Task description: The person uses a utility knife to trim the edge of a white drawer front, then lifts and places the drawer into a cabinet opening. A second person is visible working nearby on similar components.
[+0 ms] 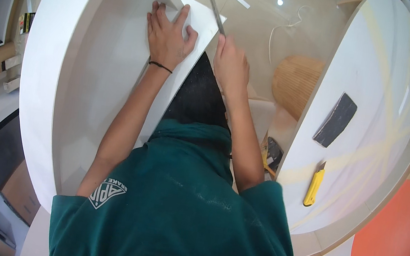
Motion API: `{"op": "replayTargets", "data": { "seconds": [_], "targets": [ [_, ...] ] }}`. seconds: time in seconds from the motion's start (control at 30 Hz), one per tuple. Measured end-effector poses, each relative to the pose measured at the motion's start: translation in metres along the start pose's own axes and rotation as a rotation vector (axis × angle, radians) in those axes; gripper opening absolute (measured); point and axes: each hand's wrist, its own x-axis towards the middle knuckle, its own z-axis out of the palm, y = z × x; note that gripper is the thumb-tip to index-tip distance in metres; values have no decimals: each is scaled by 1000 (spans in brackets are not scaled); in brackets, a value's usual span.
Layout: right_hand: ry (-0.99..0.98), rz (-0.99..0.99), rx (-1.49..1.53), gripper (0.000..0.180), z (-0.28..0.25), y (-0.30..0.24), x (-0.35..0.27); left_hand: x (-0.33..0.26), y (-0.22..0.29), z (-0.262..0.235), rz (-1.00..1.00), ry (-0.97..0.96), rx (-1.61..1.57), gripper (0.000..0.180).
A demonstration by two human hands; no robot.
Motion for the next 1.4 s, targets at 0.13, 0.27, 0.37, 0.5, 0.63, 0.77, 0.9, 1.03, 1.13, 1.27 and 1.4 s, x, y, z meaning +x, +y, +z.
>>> {"op": "replayTargets", "data": {
  "seconds": [0.13,0.27,0.37,0.5,0.63,0.77,0.9,1.03,1.13,1.27,1.4],
  "targets": [
    [-127,95,-66,43,-1,-4,-1,0,0,0,22,27,-28,52],
    [-35,15,-17,43,-3,-4,0,-2,1,-1,21,-20,-45,52],
    [-35,34,-2,44,-4,-2,1,0,0,-2,24,-2,-66,53],
    [-23,36,16,46,-1,-1,1,1,0,0,35,23,-44,52],
    [54,-45,118,44,0,2,2,1,0,1,6,-7,-10,52],
    [-59,45,69,46,0,5,3,0,0,1,28,17,-40,52],
    [16,-19,90,48,0,6,6,0,1,0,20,-10,-5,52],
    [-99,49,53,47,2,8,6,0,0,1,6,1,-52,54],
    [-59,53,45,46,4,12,1,0,-1,1,30,11,-28,53],
    [-28,31,73,45,6,12,-2,0,0,3,17,21,-30,52],
    [-16,0,48,46,3,6,-1,2,0,1,25,29,-24,52]
  ]
}}
